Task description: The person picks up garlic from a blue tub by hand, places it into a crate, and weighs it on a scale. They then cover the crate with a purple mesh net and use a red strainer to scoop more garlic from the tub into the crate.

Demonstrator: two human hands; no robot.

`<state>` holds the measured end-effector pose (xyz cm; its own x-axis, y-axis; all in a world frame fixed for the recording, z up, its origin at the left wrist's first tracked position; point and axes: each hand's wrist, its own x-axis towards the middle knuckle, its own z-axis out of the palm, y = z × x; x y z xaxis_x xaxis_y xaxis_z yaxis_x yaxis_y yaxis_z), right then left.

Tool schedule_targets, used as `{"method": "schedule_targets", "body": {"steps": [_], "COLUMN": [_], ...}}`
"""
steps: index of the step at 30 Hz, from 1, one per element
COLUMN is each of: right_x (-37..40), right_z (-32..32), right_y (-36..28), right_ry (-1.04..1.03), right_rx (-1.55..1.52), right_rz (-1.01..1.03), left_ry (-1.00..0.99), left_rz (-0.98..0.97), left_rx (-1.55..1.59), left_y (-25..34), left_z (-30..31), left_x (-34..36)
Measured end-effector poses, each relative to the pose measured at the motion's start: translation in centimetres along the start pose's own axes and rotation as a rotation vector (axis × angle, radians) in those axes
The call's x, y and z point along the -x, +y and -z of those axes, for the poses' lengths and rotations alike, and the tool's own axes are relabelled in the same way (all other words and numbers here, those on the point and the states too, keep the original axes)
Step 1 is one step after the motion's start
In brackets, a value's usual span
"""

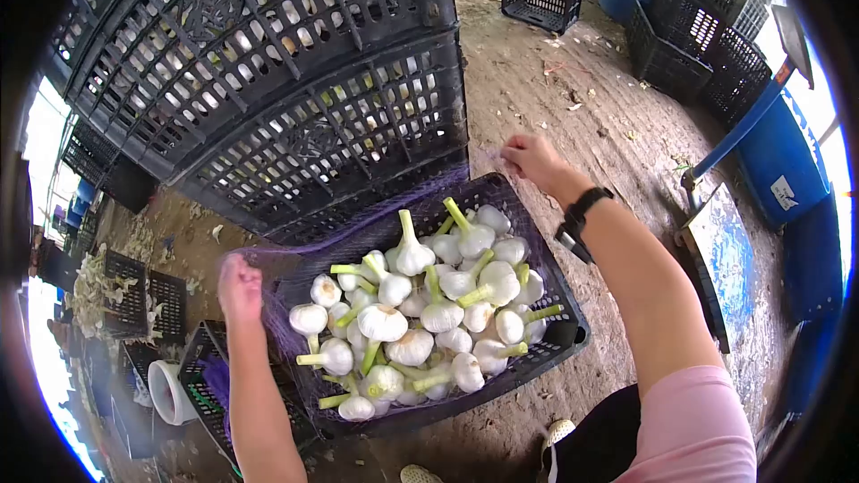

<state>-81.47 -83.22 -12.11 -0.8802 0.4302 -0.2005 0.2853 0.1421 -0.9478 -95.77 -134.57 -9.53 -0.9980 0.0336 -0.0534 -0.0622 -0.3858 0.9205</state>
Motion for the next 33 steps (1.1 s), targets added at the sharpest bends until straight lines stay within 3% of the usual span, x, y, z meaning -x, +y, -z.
{"method": "schedule_targets", "body": {"steps": [1, 2, 4, 5, 6, 7, 9, 12, 13, 14, 15, 17, 19, 20, 21, 23, 25, 27, 29, 33], "right_x": [0.9, 1.6, 2.8, 3.6, 2.6, 1.8, 1.1, 0.7, 0.7, 0.8, 1.1, 3.6, 8.5, 10.6, 11.9, 13.6, 16.8, 18.4, 19.5, 20.1], "right_z": [0.4, 0.7, 0.1, 0.1, 0.4, 0.8, 2.1, 2.9, 2.8, 2.9, 3.1, 4.3, 3.2, 2.9, 2.9, 1.8, -0.8, -3.3, -5.2, -7.9], "right_y": [0.1, 0.5, -0.4, -0.7, 1.0, 1.6, 2.6, 4.3, 4.7, 5.0, 3.8, -1.7, -7.8, -10.3, -11.5, -12.6, -13.1, -12.1, -11.4, -9.1], "right_ry": [0.015, -0.040, -0.069, -0.073, 0.002, 0.049, 0.142, 0.175, 0.185, 0.194, 0.134, 0.023, -0.070, -0.121, -0.221, -0.206, -0.266, -0.156, -0.038, -0.081], "right_rx": [0.043, -0.151, -0.050, -0.001, -0.214, -0.206, -0.188, -0.275, -0.303, -0.379, -0.358, -0.305, 0.009, 0.172, 0.248, 0.480, 0.603, 0.655, 0.580, 0.489], "right_rz": [0.051, 0.052, 0.128, 0.159, 0.111, 0.088, 0.038, -0.104, -0.164, -0.140, 0.027, 0.340, 0.443, 0.488, 0.508, 0.810, 0.769, 0.650, 0.612, 0.479], "left_ry": [-0.081, -0.243, -0.471, -0.496, -0.527, -0.546, -0.619, -0.620, -0.728, -0.872, -1.017, -0.950, -0.804, -0.720, -0.646, -0.485, -0.608, -0.688, -0.842, -0.763], "left_rz": [-0.071, -0.104, -0.102, -0.068, -0.029, 0.041, 0.019, -0.045, -0.022, -0.117, -0.209, -0.143, -0.081, -0.051, -0.210, -0.515, -0.501, -0.396, -0.229, -0.285], "left_rx": [0.036, 0.023, 0.038, -0.074, -0.184, -0.432, -0.424, -0.667, -0.699, -0.860, -1.022, -0.937, -0.841, -1.007, -1.112, -1.324, -0.993, -0.615, -0.627, -0.906], "left_y": [1.6, 3.9, 7.9, 8.5, 9.0, 9.5, 9.3, 9.9, 10.2, 10.7, 11.1, 11.9, 13.0, 13.4, 12.9, 11.6, 9.4, 5.5, 1.6, 0.2], "left_z": [-0.4, -0.6, -1.9, -3.3, -4.2, -4.3, -5.1, -8.6, -10.5, -12.1, -13.1, -12.4, -10.5, -9.2, -9.6, -11.0, -13.7, -17.0, -17.6, -20.0], "left_x": [0.7, 1.7, 5.3, 7.6, 9.4, 10.1, 10.4, 12.3, 13.6, 14.4, 14.6, 14.3, 13.4, 12.9, 13.1, 14.3, 16.4, 19.2, 20.1, 21.7]}}
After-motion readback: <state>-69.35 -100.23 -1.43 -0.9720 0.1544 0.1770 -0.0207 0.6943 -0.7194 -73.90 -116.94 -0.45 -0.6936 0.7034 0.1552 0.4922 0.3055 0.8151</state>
